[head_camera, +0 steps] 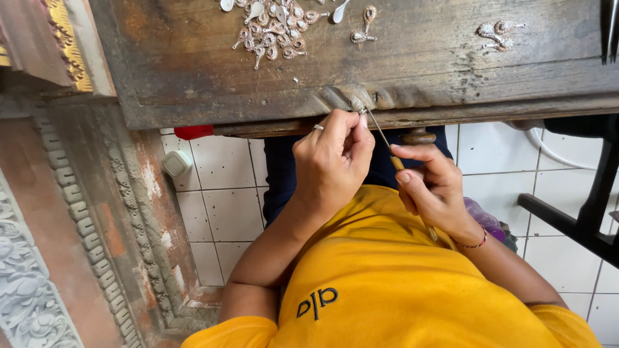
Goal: The person uses a small file to shape and smooth the edges of small metal pieces on a wooden workbench. They repeatedly pick up individual pieces, file them, and place them back on the table among a pile of similar items.
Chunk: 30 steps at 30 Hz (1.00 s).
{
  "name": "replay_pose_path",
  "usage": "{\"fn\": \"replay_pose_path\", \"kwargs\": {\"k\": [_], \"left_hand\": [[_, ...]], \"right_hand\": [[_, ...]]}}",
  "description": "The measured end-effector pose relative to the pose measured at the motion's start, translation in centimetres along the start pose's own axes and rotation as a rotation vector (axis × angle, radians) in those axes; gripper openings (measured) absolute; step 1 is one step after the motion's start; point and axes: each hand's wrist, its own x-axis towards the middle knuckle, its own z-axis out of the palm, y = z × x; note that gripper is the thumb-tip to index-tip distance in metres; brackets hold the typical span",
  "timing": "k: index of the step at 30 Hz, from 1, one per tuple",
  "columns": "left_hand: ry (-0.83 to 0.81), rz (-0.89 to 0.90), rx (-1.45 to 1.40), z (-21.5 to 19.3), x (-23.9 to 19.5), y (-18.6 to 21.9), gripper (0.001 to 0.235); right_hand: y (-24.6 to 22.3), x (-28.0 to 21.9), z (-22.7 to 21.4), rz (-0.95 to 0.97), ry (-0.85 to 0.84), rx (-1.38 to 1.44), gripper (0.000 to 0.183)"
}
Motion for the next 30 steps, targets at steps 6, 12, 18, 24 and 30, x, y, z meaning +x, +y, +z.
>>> {"fn": "replay_pose_path", "kwargs": {"k": [6, 12, 18, 24, 30], "left_hand": [[-0.102, 0.037, 0.05, -1.3, 1.5, 1.0, 0.014], [-0.129, 0.017, 0.023, -1.6, 1.9, 1.1, 0.016], [-0.159, 0.012, 0.022, -1.8, 2.1, 0.7, 0.016], [-0.164, 0.019, 0.018, -1.9, 2.0, 0.5, 0.018], [-0.156, -0.006, -0.011, -2.1, 2.1, 0.6, 0.017]], "right_hand": [[-6.2, 5.1, 1.7, -0.166, -0.048, -0.622, 0.03], [-6.5, 4.2, 1.4, -0.084, -0.023, -0.584, 0.03], [-5.9, 2.9, 0.9, -0.033, -0.001, -0.559, 0.031], [-7.8, 6.0, 3.6, -0.274, -0.035, -1.012, 0.028], [-8.8, 4.0, 2.5, -0.266, -0.044, -1.025, 0.033]]}}
